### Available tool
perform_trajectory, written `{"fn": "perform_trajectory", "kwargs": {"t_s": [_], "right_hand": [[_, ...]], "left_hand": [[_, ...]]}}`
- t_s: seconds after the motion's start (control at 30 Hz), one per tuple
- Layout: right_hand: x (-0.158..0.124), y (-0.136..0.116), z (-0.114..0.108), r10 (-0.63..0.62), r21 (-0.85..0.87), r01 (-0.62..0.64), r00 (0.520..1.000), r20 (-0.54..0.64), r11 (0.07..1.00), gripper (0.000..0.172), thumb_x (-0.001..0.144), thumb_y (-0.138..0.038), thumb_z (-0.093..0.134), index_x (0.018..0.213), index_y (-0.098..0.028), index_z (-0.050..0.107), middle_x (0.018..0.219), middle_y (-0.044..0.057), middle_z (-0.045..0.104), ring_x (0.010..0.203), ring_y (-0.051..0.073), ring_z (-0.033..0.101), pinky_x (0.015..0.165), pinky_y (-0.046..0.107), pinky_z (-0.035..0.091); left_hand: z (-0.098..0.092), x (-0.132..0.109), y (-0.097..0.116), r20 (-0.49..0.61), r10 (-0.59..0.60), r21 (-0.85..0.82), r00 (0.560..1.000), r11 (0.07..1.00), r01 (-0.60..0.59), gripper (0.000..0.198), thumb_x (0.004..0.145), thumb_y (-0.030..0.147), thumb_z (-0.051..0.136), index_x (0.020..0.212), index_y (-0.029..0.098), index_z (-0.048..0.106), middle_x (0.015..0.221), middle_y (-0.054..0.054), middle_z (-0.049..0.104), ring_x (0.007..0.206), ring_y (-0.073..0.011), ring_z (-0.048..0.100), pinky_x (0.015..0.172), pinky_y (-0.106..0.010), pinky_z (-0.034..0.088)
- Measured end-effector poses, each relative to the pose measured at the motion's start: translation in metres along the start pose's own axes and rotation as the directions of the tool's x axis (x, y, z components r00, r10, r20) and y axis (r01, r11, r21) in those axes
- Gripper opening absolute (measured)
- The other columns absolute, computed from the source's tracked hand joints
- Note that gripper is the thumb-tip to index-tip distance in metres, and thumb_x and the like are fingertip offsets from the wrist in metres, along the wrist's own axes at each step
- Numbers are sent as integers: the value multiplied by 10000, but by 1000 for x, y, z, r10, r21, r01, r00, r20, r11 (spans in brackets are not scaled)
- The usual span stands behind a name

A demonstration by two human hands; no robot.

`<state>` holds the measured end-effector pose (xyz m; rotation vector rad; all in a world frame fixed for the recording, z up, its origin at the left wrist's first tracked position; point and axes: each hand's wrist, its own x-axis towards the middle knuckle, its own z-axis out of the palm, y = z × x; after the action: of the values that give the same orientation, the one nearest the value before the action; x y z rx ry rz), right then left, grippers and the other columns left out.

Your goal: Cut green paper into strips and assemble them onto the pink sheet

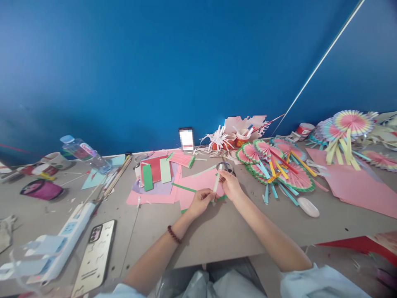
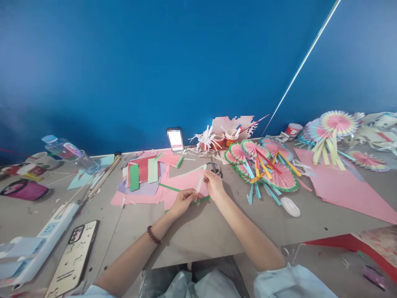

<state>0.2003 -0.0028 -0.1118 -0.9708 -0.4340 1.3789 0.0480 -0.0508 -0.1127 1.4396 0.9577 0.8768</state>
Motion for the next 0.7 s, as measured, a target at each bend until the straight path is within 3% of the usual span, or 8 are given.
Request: {"fn": "perform_trajectory", "kwargs": {"t_s": [0.33,0.7], "right_hand": [[7,1,-4,-82,-2,82,996,-31,997,307,464,-337,903,634,-204,686,553,-53,618,539,112,527,545,263,439],[-3,-4,3,-87,28,87,996,-7,996,358,446,-352,913,650,-210,657,611,-49,678,558,107,603,563,237,498]], "left_hand": [[1,-1,1,-6,-42,-18,999,999,42,358,799,472,591,698,155,725,640,-43,654,638,-160,561,650,-271,423],[3,-2,2,49,22,45,999,999,-24,422,858,511,543,790,148,747,691,-56,663,660,-154,544,638,-259,419]]}}
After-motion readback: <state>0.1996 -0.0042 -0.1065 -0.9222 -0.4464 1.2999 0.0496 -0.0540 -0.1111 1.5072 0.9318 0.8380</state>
